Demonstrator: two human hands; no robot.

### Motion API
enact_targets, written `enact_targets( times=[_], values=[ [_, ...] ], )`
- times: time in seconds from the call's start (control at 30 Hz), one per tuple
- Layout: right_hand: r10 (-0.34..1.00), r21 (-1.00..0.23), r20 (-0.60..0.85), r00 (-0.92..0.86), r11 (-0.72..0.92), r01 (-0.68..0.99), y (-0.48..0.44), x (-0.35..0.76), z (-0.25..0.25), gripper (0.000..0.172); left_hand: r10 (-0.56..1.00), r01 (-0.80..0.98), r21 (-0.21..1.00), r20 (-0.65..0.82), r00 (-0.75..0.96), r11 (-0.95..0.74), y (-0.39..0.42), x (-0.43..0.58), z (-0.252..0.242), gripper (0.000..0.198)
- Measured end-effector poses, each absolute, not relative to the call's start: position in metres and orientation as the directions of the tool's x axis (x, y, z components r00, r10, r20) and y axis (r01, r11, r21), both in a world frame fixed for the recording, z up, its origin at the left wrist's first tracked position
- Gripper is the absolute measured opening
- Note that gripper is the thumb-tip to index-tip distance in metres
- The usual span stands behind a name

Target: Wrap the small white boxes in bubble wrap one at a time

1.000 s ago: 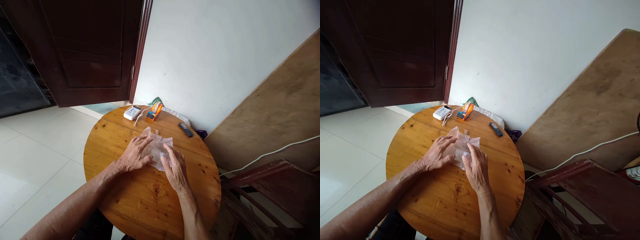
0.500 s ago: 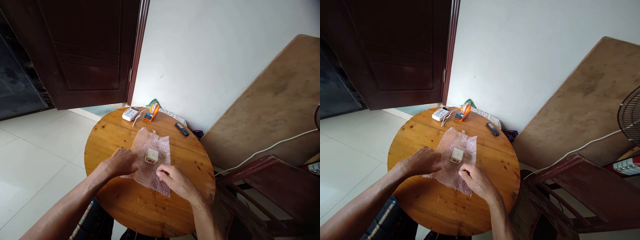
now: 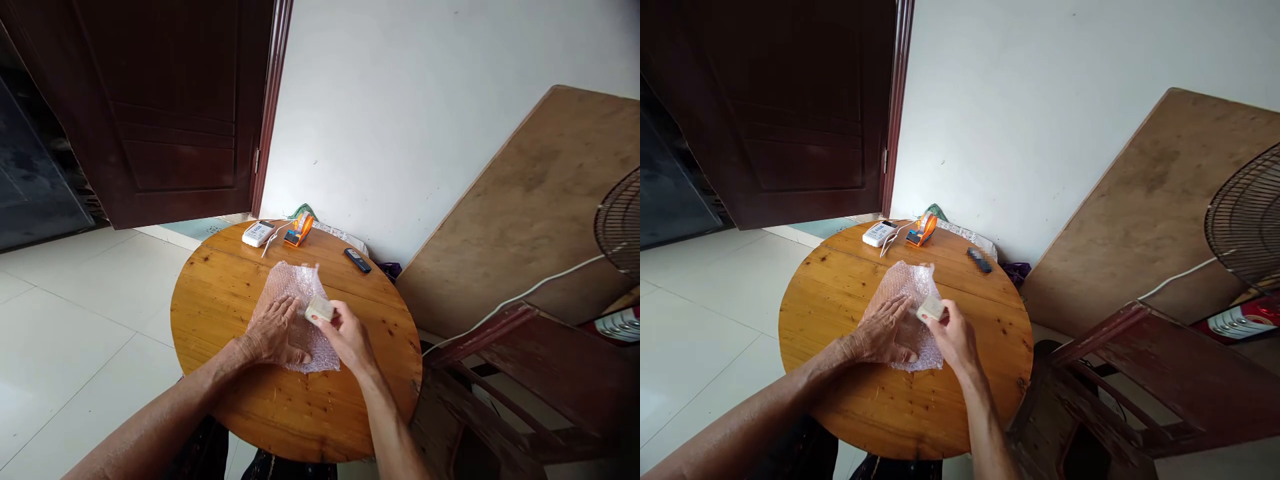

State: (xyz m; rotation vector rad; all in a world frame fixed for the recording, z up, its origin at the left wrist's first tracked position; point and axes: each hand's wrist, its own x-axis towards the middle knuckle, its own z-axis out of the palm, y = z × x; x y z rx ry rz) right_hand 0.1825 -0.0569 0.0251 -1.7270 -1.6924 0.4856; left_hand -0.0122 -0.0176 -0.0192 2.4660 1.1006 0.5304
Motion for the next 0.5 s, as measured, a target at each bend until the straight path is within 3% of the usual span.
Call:
enact_targets(
  times=[0.1,0.17,0.23,0.3,0.4,0.5],
  values=[
    [0.911,-0.634,0.283,0.299,-0.056,0.771,-0.065,0.221,0.022,0.039,0.711,0.591,0.422,0.225,0.667,-0.688,-0.023,-0.015,-0.024,0.11],
    [0.86,-0.499,0.318,0.398,-0.206,0.842,-0.071,0.247,0.018,0.04,0.695,0.589,0.393,0.223,0.684,-0.706,-0.025,-0.016,-0.023,0.105],
    [0.855,-0.365,0.313,0.413,-0.293,0.884,-0.077,0.266,0.016,0.043,0.69,0.593,0.379,0.211,0.692,-0.711,-0.025,-0.015,-0.021,0.103],
    [0.844,-0.315,0.326,0.426,-0.327,0.891,-0.084,0.274,0.02,0.052,0.689,0.596,0.374,0.199,0.697,-0.711,-0.026,-0.014,-0.018,0.103],
    [0.815,-0.395,0.421,0.399,-0.231,0.889,-0.096,0.258,0.039,0.054,0.683,0.595,0.369,0.184,0.707,-0.714,-0.027,-0.013,-0.013,0.1],
    [0.845,-0.444,0.515,0.142,0.122,0.888,-0.108,0.21,0.066,0.029,0.679,0.595,0.366,0.167,0.715,-0.716,-0.028,-0.012,-0.011,0.097]
  ],
)
